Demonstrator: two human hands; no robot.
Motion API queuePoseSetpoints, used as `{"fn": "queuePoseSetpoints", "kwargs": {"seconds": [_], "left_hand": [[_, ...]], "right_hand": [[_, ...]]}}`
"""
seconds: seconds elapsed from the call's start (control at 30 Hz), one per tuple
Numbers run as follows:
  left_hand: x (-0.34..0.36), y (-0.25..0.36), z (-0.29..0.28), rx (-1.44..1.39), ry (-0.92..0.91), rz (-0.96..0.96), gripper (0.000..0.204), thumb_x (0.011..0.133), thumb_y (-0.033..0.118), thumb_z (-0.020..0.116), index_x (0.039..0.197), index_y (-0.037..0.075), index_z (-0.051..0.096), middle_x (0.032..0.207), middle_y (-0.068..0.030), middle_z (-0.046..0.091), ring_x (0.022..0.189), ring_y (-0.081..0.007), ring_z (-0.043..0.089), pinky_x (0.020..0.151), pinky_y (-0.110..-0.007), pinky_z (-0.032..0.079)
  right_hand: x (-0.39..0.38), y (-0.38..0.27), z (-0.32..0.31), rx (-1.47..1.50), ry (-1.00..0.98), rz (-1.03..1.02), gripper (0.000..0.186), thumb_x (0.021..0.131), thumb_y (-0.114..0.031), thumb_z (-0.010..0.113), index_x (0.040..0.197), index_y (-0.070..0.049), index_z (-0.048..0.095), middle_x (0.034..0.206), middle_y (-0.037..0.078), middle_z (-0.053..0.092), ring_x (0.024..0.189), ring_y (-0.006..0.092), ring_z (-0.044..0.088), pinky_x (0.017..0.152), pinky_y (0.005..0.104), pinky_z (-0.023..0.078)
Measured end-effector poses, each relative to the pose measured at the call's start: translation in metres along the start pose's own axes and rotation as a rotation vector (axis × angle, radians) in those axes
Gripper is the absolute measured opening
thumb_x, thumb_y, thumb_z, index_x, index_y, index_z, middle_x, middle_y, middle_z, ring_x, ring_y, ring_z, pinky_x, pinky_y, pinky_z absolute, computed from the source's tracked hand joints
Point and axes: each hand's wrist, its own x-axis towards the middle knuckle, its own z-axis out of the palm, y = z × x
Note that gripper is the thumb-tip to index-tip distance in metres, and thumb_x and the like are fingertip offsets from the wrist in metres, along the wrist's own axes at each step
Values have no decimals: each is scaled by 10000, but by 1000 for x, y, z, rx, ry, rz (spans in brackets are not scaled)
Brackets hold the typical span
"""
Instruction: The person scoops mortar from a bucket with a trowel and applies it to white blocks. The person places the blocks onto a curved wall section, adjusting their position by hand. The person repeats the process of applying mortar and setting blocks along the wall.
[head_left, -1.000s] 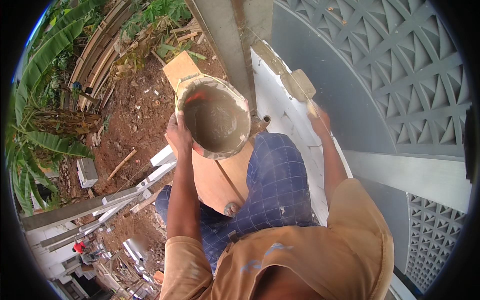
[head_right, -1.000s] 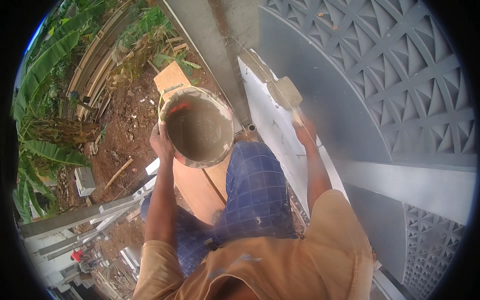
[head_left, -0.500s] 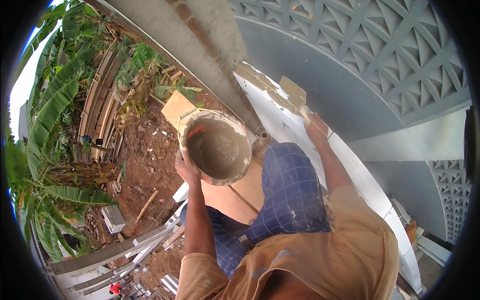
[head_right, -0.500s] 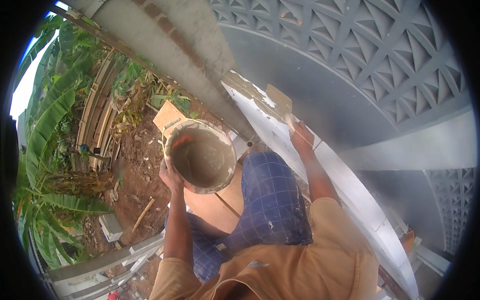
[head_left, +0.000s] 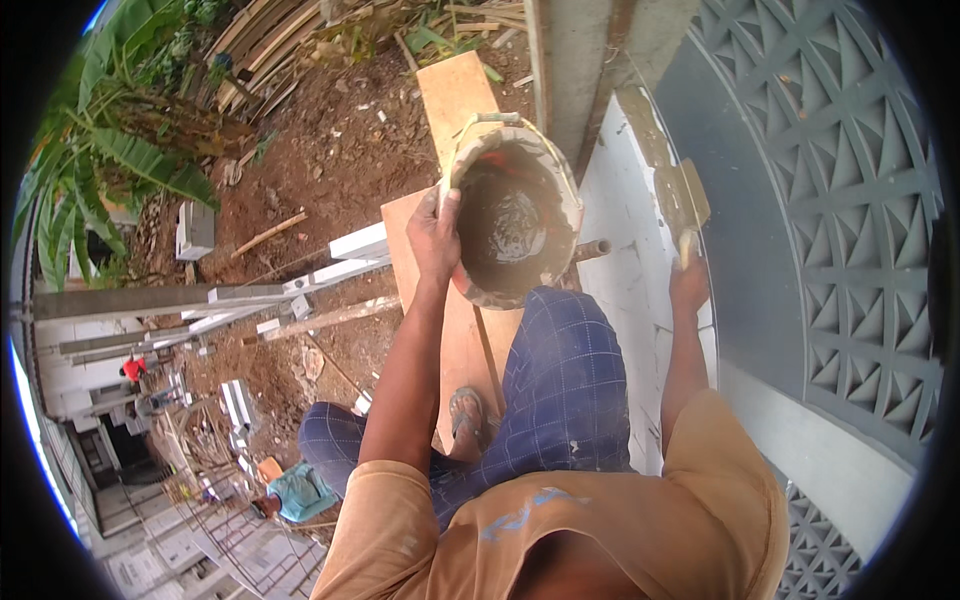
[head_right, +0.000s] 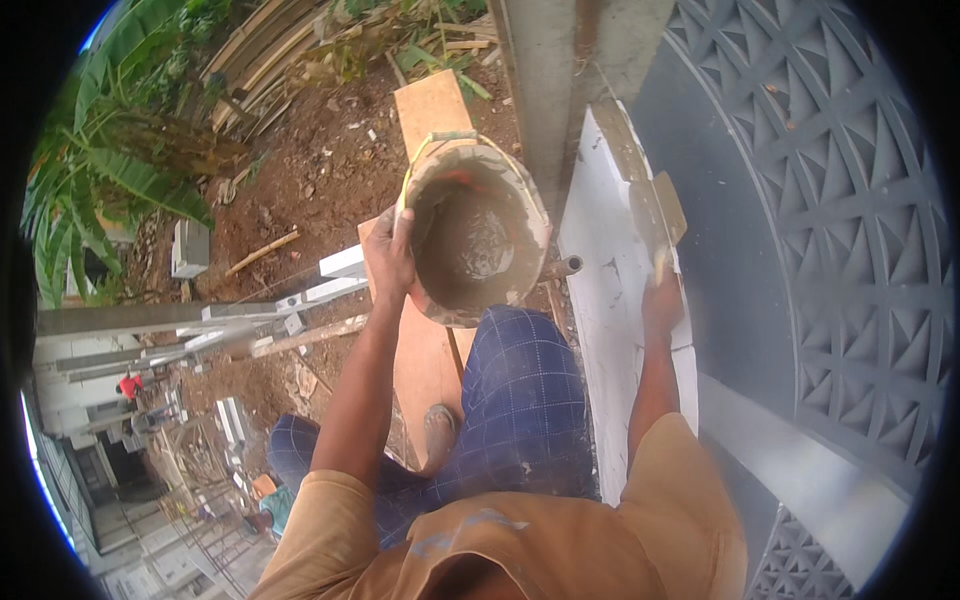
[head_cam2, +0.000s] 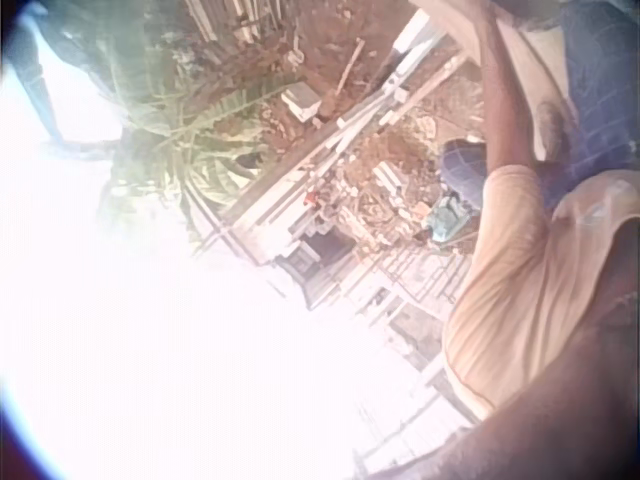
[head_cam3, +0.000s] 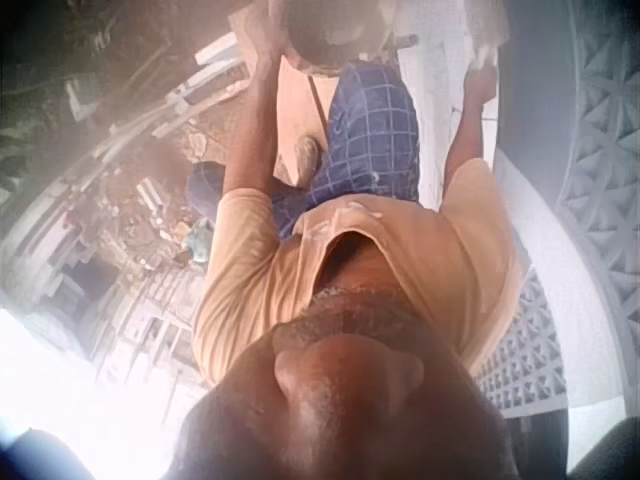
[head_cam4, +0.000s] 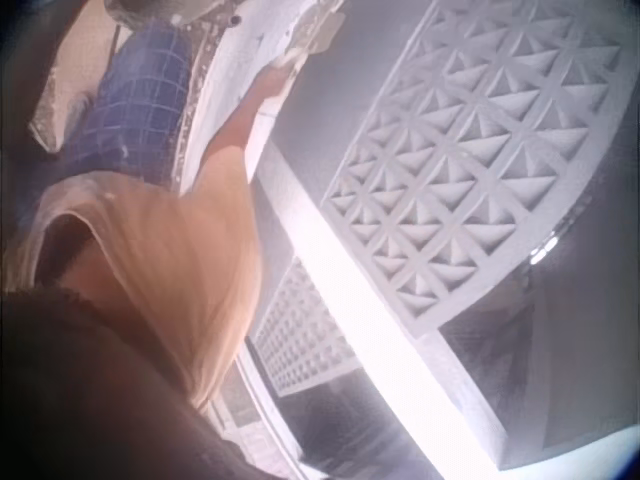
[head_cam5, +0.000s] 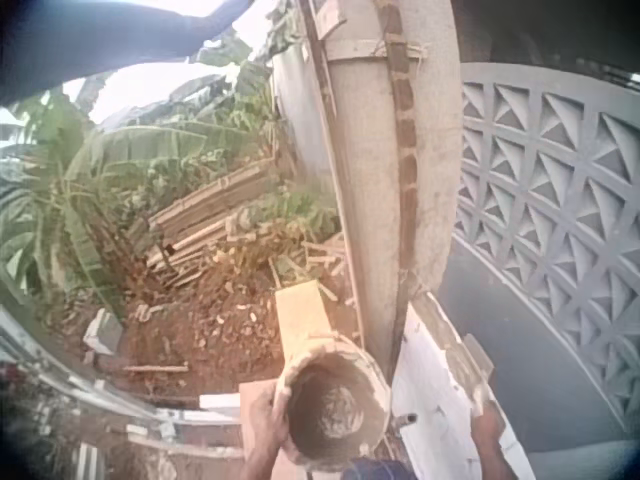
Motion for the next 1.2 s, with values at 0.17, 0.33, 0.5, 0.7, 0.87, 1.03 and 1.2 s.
{"fn": "queuePoseSetpoints", "kwargs": {"seconds": [0.17,0.33,0.5,0.7,0.87,1.03,1.2], "left_hand": [[-3,11,-12,73,-13,-55,400,960,343,646,1193,26,715,982,-167,751,882,-247,715,825,-377,540],[-29,-1,-37,194,56,-74,440,847,418,745,1143,93,732,1054,-204,724,1016,-386,678,906,-470,507],[-40,-2,-31,71,7,-56,477,834,419,751,1170,84,703,1059,-224,708,1019,-429,656,903,-501,497],[-42,-8,-13,37,-61,-45,466,820,399,758,1175,102,707,1050,-224,709,1021,-438,650,915,-505,493],[-55,-11,-13,53,-70,-19,440,823,387,749,1144,88,710,1044,-218,715,1003,-429,660,902,-517,495],[-51,-8,-36,18,-49,5,424,863,364,712,1142,45,698,1063,-233,712,1006,-424,664,902,-508,502],[-49,-16,-45,-138,-7,54,407,899,264,692,1197,-13,695,1003,-149,732,942,-236,682,867,-372,520]], "right_hand": [[-61,44,-11,371,108,-367,586,943,-184,673,1485,-41,502,1368,246,620,1174,371,645,993,414,485],[-116,-31,-66,395,-234,-579,537,984,-189,615,1449,52,497,1442,263,549,1300,395,551,1061,420,445],[-37,-81,-29,-145,-133,-966,449,994,-212,563,1354,56,548,1324,271,586,1184,443,578,993,468,469],[-100,-192,-46,-208,-524,-984,523,930,-89,642,1433,3,532,1288,285,634,1157,479,598,959,449,491],[-106,-158,-52,395,-938,-580,541,968,-210,629,1461,-12,524,1201,158,683,1043,290,646,898,397,497],[-128,-100,-69,508,-710,-660,593,1030,-337,555,1501,13,467,1383,160,582,1168,243,588,974,348,487],[-188,-83,-140,921,-732,-86,574,1000,-222,592,1502,17,450,1182,76,631,973,125,616,814,267,518]]}}
